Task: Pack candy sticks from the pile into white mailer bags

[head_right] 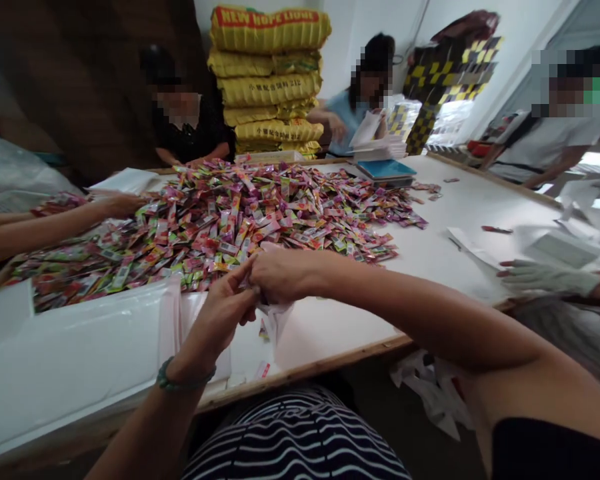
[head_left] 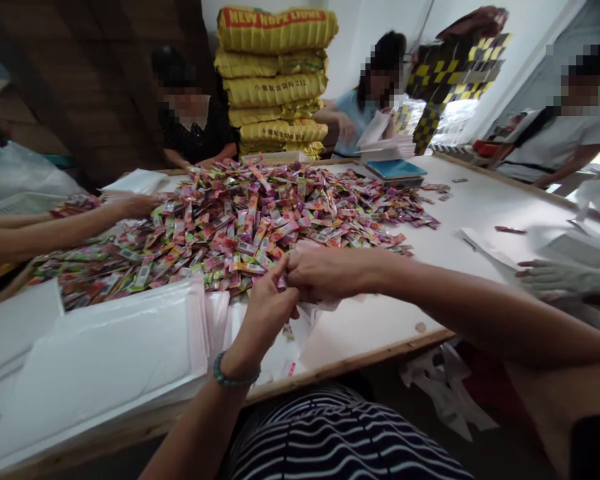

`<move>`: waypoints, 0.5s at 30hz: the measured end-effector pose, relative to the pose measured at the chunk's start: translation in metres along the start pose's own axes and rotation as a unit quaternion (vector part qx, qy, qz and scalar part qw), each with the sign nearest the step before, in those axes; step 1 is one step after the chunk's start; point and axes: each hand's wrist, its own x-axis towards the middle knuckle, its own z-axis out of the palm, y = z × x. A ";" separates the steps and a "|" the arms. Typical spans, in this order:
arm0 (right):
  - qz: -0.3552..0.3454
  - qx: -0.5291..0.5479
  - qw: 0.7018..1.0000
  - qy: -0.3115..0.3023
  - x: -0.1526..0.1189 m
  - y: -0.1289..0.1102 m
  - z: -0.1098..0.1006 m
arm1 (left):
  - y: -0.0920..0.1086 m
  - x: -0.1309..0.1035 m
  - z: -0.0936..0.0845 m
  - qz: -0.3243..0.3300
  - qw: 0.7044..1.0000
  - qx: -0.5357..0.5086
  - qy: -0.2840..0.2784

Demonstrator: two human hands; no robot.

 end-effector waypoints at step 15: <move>0.106 -0.049 0.966 0.231 -0.032 -0.026 0.031 | -0.005 -0.011 -0.007 0.009 0.991 -0.125 0.045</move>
